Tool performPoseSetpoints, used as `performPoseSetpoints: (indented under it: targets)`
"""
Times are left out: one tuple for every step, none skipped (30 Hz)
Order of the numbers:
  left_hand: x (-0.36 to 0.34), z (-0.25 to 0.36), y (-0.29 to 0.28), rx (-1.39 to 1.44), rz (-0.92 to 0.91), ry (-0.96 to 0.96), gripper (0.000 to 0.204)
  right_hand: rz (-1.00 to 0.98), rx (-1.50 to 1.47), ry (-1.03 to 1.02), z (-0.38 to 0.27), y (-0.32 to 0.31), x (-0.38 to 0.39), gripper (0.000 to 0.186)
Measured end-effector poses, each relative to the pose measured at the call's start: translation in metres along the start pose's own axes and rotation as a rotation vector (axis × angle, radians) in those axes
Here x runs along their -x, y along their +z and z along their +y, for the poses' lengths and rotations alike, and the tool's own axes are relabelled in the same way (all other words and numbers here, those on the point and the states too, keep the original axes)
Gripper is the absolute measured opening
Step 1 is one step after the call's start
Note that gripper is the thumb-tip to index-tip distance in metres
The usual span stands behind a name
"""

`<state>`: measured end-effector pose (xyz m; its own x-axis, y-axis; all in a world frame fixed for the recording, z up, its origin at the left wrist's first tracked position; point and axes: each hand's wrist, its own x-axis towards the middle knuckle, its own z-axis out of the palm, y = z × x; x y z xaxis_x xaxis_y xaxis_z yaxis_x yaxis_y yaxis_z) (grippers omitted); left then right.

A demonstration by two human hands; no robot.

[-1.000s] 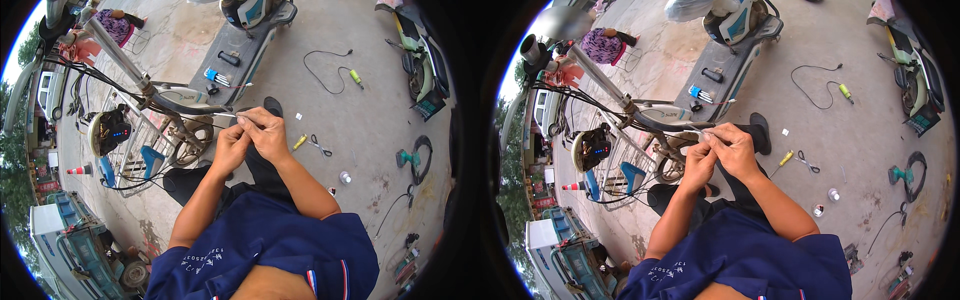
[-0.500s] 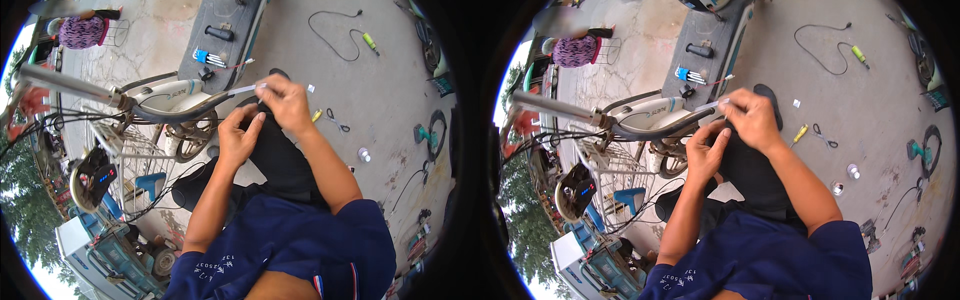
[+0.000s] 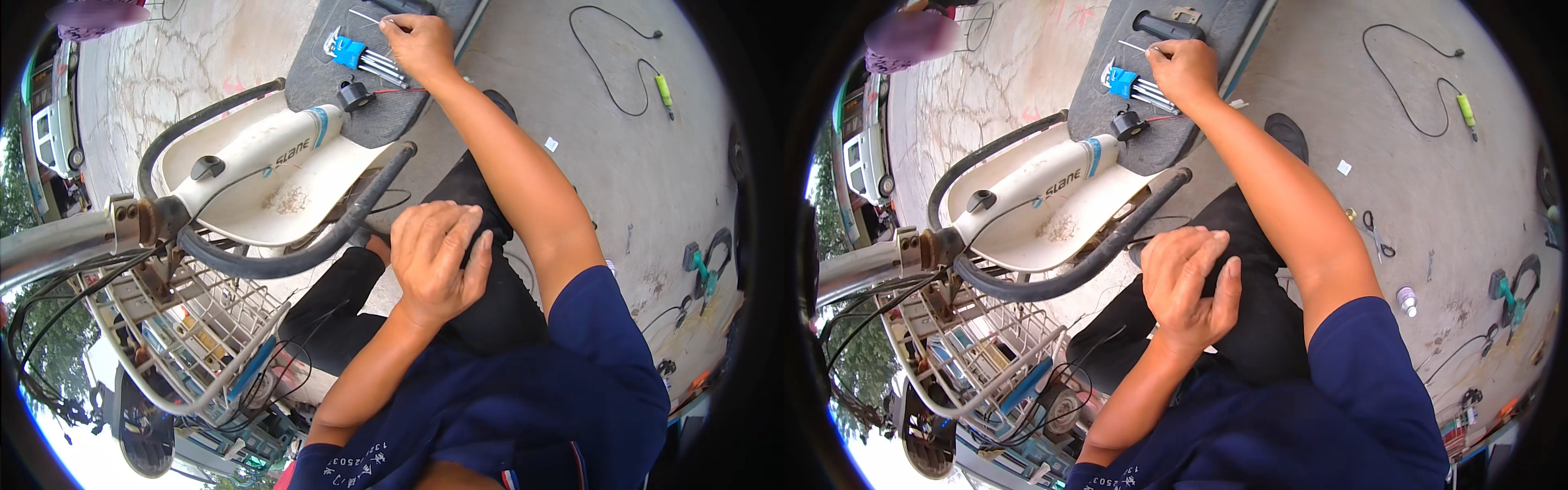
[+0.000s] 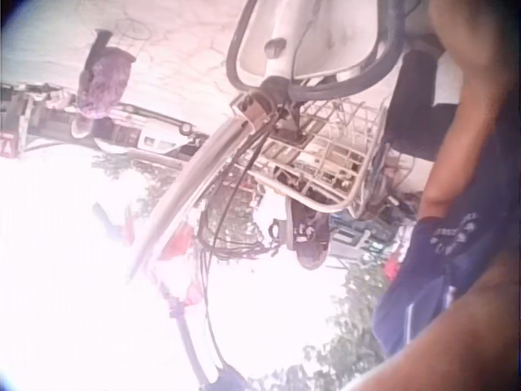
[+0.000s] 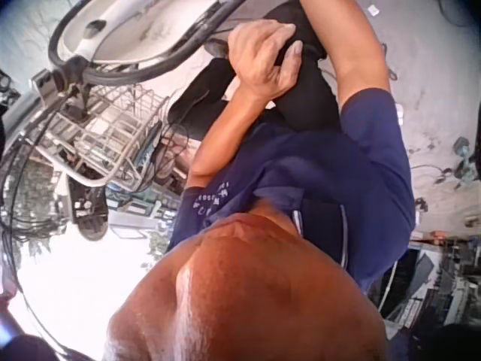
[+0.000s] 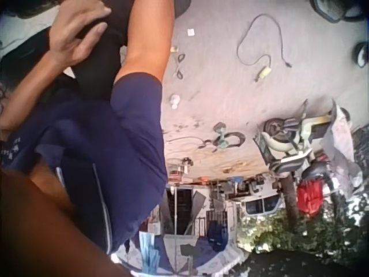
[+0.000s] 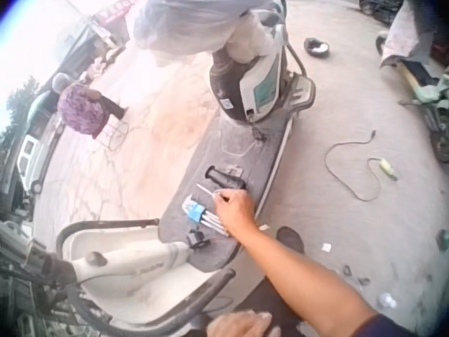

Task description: The person works on the handlebar of an electric scooter, using an Allen key to loosen and remove the right handle grip and brake lever. They then use a screwdriver to adjust components within the handlebar stem before reattaching the grip and lever.

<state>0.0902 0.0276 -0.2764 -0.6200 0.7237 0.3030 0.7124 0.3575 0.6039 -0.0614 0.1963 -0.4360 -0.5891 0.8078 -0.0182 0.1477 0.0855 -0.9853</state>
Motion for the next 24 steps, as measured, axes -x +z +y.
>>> performPoseSetpoints:
  targets:
    - [0.001, -0.002, -0.001, 0.007, 0.004, -0.007, 0.027, -0.015, 0.023, -0.005, 0.005, 0.008, -0.002, 0.023]
    - [0.001, -0.003, -0.002, 0.009, 0.013, -0.019, 0.025, -0.027, 0.046, -0.011, 0.010, 0.014, -0.003, 0.022]
    - [0.002, -0.006, -0.003, 0.010, 0.010, -0.025, 0.024, -0.037, 0.069, -0.018, 0.015, 0.019, -0.004, 0.021]
    - [0.003, -0.007, -0.003, 0.012, 0.014, -0.031, 0.024, -0.060, 0.144, -0.030, 0.014, 0.019, -0.003, 0.024]
    - [0.004, -0.009, -0.004, 0.014, 0.018, -0.035, 0.023, -0.045, 0.226, -0.075, 0.017, 0.019, -0.003, 0.026]
    - [0.006, -0.010, -0.004, 0.017, 0.023, -0.044, 0.023, -0.027, 0.308, -0.121, 0.021, 0.019, -0.003, 0.029]
    - [0.007, -0.011, -0.005, 0.025, 0.030, -0.043, 0.023, -0.009, 0.388, -0.172, 0.019, 0.016, -0.004, 0.032]
    - [0.009, -0.013, -0.005, 0.033, 0.036, -0.040, 0.023, -0.073, 0.402, -0.133, 0.017, 0.010, -0.004, 0.036]
    - [0.009, -0.013, -0.005, 0.041, 0.041, -0.037, 0.023, -0.091, 0.425, -0.161, 0.014, 0.005, -0.003, 0.036]
    - [0.009, -0.012, -0.007, 0.049, 0.044, -0.040, 0.023, -0.105, 0.447, -0.187, 0.011, 0.000, -0.002, 0.036]
    - [0.009, -0.012, -0.007, 0.054, 0.050, -0.041, 0.023, -0.118, 0.469, -0.213, 0.009, -0.004, -0.001, 0.035]
    - [0.010, -0.012, -0.007, 0.059, 0.057, -0.042, 0.023, -0.125, 0.434, -0.227, 0.008, -0.007, 0.001, 0.031]
    - [0.011, -0.012, -0.007, 0.065, 0.058, -0.042, 0.024, -0.121, 0.419, -0.266, 0.008, -0.010, 0.003, 0.030]
    - [0.011, -0.012, -0.007, 0.068, 0.063, -0.041, 0.024, -0.117, 0.403, -0.304, 0.009, -0.012, 0.005, 0.030]
    - [0.010, -0.012, -0.007, 0.071, 0.067, -0.041, 0.024, -0.114, 0.388, -0.342, 0.008, -0.013, 0.007, 0.029]
    - [0.010, -0.011, -0.007, 0.075, 0.070, -0.041, 0.024, -0.156, 0.405, -0.381, 0.006, -0.015, 0.011, 0.030]
    - [0.010, -0.011, -0.008, 0.076, 0.071, -0.042, 0.024, -0.209, 0.454, -0.359, -0.003, -0.016, 0.018, 0.030]
    - [0.010, -0.011, -0.008, 0.077, 0.072, -0.043, 0.023, -0.262, 0.503, -0.337, -0.014, -0.015, 0.027, 0.029]
    - [0.009, -0.012, -0.009, 0.078, 0.070, -0.041, 0.023, -0.312, 0.549, -0.312, -0.022, -0.014, 0.032, 0.028]
    - [0.009, -0.012, -0.009, 0.079, 0.071, -0.044, 0.023, -0.382, 0.646, -0.278, -0.023, -0.011, 0.034, 0.029]
    - [0.009, -0.011, -0.008, 0.080, 0.072, -0.047, 0.023, -0.390, 0.680, -0.268, -0.020, -0.008, 0.035, 0.029]
    - [0.009, -0.011, -0.008, 0.079, 0.071, -0.048, 0.023, -0.396, 0.710, -0.256, -0.016, -0.003, 0.037, 0.029]
    - [0.009, -0.011, -0.009, 0.076, 0.069, -0.045, 0.022, -0.401, 0.740, -0.244, -0.012, 0.000, 0.038, 0.029]
    - [0.008, -0.011, -0.009, 0.072, 0.066, -0.041, 0.022, -0.420, 0.750, -0.243, -0.008, 0.002, 0.036, 0.031]
